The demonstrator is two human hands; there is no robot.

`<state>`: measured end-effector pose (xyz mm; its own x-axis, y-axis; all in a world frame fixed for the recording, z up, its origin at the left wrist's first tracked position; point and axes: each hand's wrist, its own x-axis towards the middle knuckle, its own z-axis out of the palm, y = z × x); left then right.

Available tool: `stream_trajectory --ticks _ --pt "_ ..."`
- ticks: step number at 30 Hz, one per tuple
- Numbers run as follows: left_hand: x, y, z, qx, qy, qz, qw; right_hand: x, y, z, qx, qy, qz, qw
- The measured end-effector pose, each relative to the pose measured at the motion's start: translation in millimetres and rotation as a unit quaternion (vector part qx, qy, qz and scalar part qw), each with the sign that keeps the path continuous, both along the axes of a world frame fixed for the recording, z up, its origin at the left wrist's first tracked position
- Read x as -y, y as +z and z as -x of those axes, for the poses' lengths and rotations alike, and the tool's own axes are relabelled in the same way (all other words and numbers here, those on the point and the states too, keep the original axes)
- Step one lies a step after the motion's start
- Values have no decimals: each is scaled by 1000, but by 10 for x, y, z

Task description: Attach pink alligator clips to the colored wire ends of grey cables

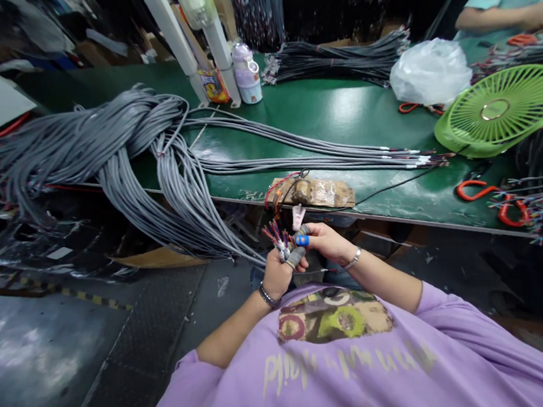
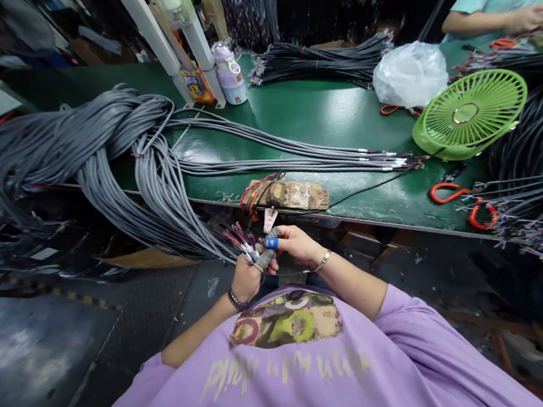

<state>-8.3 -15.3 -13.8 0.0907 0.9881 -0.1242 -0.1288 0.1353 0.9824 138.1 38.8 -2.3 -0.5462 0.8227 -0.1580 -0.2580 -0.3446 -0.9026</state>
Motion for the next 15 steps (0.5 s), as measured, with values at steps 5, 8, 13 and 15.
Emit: stream_trajectory --ticks 5,8,13,15 --pt "13 5 25 16 -3 4 1000 -6 -2 0 7 7 5 1000" --pt "13 -3 21 37 35 0 999 -19 -41 -6 -25 -34 68 997" --pt "3 -13 13 44 64 9 997 -12 -13 -14 -20 -49 118 992" --pt "0 -17 11 33 58 6 998 4 34 3 16 -40 88 995"
